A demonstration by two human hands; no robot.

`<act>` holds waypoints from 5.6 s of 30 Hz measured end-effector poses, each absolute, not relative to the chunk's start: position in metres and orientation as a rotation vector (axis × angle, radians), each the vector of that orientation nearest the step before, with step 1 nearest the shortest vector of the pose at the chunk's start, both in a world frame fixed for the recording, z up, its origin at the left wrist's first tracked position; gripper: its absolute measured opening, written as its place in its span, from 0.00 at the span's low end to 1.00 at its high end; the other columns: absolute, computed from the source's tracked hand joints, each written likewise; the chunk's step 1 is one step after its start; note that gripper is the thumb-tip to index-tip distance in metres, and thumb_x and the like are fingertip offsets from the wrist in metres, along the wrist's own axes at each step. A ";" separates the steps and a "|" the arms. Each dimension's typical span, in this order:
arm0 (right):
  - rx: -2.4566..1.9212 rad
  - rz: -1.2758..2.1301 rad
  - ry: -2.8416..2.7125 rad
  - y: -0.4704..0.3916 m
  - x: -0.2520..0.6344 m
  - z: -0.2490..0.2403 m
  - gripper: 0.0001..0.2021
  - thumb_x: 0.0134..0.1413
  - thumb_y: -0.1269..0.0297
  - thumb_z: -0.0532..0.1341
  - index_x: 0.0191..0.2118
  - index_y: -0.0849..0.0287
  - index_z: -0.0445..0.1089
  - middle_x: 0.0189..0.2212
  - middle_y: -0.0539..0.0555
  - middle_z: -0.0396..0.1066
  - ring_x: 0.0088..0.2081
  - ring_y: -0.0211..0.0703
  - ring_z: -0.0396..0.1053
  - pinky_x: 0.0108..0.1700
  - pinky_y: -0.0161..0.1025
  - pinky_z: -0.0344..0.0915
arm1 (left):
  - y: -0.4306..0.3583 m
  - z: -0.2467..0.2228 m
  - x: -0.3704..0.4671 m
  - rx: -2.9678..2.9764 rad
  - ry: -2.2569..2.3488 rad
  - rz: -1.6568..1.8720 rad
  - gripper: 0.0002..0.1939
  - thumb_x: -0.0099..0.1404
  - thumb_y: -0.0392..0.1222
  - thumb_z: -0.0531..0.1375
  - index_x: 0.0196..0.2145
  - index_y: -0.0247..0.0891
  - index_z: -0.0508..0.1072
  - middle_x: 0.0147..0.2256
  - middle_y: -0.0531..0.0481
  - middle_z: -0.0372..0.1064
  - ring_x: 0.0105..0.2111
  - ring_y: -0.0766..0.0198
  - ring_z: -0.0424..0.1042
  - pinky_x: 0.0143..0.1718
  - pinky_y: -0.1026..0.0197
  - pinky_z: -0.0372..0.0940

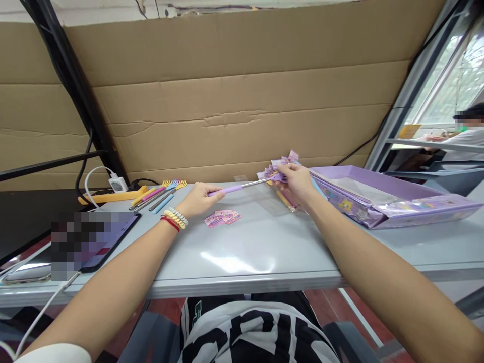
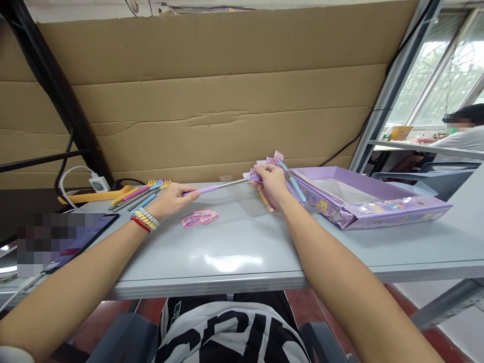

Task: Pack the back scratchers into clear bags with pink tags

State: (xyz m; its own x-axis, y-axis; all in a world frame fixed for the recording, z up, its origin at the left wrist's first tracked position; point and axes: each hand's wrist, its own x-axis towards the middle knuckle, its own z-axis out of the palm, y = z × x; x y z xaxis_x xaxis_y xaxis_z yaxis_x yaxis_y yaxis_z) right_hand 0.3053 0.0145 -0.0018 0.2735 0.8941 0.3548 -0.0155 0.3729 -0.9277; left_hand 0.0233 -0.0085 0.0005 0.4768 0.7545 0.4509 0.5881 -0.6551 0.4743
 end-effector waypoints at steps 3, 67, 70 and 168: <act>-1.380 0.447 -1.315 0.009 0.304 -0.003 0.16 0.47 0.54 0.62 0.20 0.59 0.63 0.13 0.48 0.61 0.18 0.34 0.58 0.22 0.33 0.52 | -0.015 -0.001 0.028 2.640 1.124 0.873 0.19 0.61 0.48 0.52 0.29 0.33 0.77 0.16 0.57 0.53 0.19 0.72 0.49 0.22 0.65 0.46; -1.877 0.250 -1.493 0.001 0.278 0.001 0.08 0.40 0.60 0.57 0.22 0.59 0.65 0.27 0.60 0.71 0.30 0.48 0.67 0.27 0.39 0.54 | -0.064 -0.017 0.084 2.322 1.185 0.950 0.20 0.65 0.45 0.50 0.18 0.36 0.62 0.15 0.57 0.47 0.17 0.72 0.47 0.21 0.64 0.45; -1.903 0.275 -1.504 0.001 0.277 -0.001 0.10 0.39 0.57 0.59 0.23 0.60 0.67 0.28 0.59 0.71 0.29 0.46 0.66 0.26 0.38 0.54 | -0.068 -0.023 0.083 2.776 1.203 0.997 0.17 0.67 0.42 0.48 0.25 0.36 0.69 0.17 0.54 0.56 0.17 0.70 0.52 0.22 0.63 0.48; -1.543 0.283 -2.433 -0.025 0.262 0.001 0.14 0.60 0.59 0.51 0.37 0.59 0.72 0.23 0.54 0.71 0.29 0.43 0.66 0.32 0.35 0.55 | 0.010 -0.006 0.021 2.505 1.559 0.212 0.20 0.59 0.56 0.52 0.35 0.37 0.74 0.35 0.46 0.74 0.34 0.59 0.69 0.31 0.63 0.57</act>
